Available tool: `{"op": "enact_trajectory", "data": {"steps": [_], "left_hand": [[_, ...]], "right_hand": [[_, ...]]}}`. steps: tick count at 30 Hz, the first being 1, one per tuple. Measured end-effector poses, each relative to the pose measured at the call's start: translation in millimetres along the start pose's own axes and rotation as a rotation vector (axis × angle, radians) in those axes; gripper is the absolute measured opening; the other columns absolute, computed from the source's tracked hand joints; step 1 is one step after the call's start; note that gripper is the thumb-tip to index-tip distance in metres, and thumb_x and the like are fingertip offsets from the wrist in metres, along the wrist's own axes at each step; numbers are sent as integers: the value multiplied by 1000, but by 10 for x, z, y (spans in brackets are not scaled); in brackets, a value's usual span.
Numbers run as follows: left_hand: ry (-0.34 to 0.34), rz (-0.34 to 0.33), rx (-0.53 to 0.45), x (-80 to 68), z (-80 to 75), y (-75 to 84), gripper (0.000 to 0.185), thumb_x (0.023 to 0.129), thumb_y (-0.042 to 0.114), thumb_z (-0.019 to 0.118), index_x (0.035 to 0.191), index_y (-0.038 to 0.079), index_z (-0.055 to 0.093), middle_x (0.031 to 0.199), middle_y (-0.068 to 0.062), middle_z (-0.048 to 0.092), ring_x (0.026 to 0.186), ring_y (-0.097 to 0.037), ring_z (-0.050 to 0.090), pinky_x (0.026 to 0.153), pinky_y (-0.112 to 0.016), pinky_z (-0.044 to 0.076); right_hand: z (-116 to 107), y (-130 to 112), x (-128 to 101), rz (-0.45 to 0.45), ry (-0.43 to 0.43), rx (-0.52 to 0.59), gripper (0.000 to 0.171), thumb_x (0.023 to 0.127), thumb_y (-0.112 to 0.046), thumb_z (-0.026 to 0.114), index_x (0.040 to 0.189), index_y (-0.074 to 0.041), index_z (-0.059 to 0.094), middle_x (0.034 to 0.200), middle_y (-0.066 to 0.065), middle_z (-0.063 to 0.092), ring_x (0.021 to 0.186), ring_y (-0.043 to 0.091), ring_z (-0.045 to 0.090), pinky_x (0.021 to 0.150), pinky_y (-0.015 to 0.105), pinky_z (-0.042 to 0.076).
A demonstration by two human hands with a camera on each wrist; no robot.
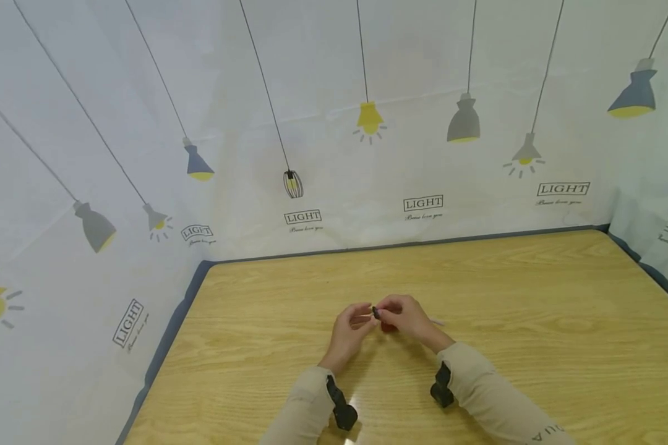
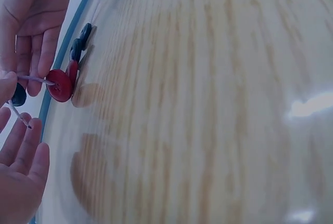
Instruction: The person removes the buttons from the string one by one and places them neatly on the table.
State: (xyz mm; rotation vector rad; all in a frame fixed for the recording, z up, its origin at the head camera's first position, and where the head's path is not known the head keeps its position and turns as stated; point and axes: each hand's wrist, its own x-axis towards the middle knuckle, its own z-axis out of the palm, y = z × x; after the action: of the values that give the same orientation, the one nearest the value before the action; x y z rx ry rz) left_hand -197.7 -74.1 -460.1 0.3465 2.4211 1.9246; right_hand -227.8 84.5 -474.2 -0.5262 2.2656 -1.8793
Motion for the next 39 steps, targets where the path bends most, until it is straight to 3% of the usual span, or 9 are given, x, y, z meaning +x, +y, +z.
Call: {"op": "enact_trajectory", "data": {"steps": [7,16,25,39], "left_hand": [[-10,16,-10,7,25,6,34,82,0,60,112,-10,51,107,-25,55,96,-39,53,81,-41,45],[-36,12,-39,21,34,9,29,82,0,60,109,-9,54,106,-23,56,95,-37,55,79,-32,46],[-23,17,-53,29,28,-22,30,81,-2,61,109,-10,54,105,-23,57,96,-34,56,79,-30,47],[-7,-21,-19,7,-83,8,32,81,0,61,110,-10,53,106,-25,55,97,-35,54,83,-36,44]], "right_hand": [[-3,18,2,-11,23,-10,14,85,-2,56,93,9,60,82,19,63,71,40,58,61,46,49],[-12,5,-5,-29,42,-60,12,84,0,57,92,9,61,86,19,62,73,31,60,62,43,50],[-22,1,-5,-57,51,-204,11,83,-3,60,91,3,65,87,14,64,74,18,61,62,25,48],[-43,38,4,-19,75,-232,8,83,-1,59,88,2,63,86,11,63,72,19,61,59,27,49]]}}
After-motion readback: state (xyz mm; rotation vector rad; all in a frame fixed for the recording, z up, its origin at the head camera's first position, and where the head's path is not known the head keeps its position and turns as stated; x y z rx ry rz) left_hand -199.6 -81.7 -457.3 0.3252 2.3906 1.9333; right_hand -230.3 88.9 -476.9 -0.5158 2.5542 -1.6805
